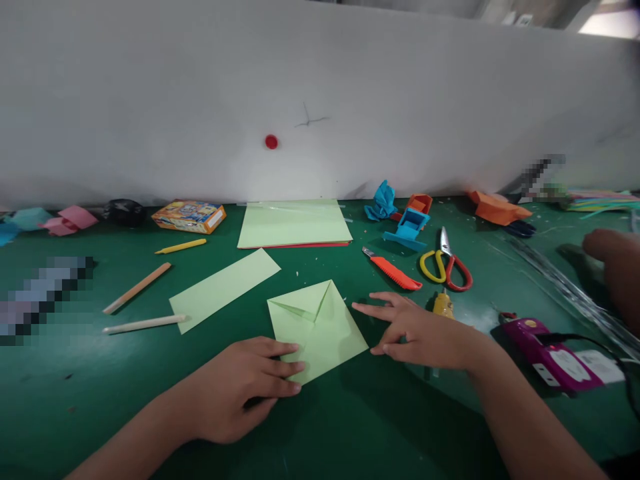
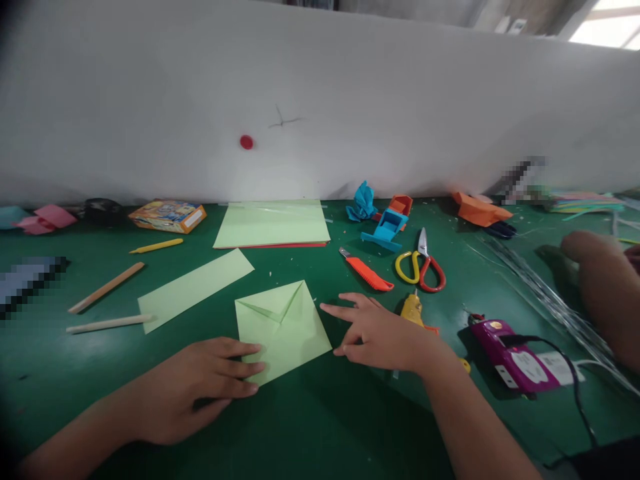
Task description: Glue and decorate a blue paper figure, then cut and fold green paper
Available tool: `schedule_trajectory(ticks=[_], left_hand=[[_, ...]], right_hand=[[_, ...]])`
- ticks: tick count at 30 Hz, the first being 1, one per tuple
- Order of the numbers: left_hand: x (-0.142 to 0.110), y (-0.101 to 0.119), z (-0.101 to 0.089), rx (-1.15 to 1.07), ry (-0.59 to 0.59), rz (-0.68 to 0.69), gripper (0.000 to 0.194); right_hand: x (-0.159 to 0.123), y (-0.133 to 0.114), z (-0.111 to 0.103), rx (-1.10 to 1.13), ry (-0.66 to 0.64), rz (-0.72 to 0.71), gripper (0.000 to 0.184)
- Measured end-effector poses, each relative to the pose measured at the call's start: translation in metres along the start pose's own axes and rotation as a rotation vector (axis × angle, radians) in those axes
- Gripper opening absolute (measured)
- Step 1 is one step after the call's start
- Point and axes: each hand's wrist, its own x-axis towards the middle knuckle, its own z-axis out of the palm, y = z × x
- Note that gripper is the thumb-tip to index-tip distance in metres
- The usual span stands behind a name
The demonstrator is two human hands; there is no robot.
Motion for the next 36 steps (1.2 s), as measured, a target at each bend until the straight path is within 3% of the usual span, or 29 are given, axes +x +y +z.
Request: schedule_trajectory(ticks=[3,6,10,14,19,28,31,36], left_hand=[[-0.002,-0.001,0.001,-0.003,-0.008,-0.006,0.050],[-0.002,-0.003,0.003,-0.027,0.020,-0.004,0.049],[0.001,-0.003,0.003,-0.046,0.075,0.026,0.046],[0.003,-0.002,0.002,-0.036,0.098,0.044,0.047],[0.003,-0.002,0.004,-0.030,0.133,0.039,0.043],[0.003,-0.001,0.010,0.134,0.230,0.092,0.037],[0.000,-0.007,0.015,0.222,0.257,0.010,0.037],[-0.003,-0.021,0.024,0.373,0.217,-0.280,0.052]], right_hand=[[0.001,0.004,-0.001,-0.032,0.054,-0.013,0.028],[0.008,0.004,0.003,-0.007,0.193,-0.136,0.030],[0.028,-0.013,0.018,-0.037,0.316,-0.246,0.039],[0.046,-0.034,0.036,-0.162,0.237,-0.207,0.069],[0.053,-0.037,0.046,-0.166,0.046,-0.218,0.064],[0.051,-0.031,0.055,-0.143,0.066,-0.220,0.061],[0.049,-0.030,0.056,-0.137,0.074,-0.220,0.061],[0.046,-0.031,0.055,-0.143,0.060,-0.212,0.060]])
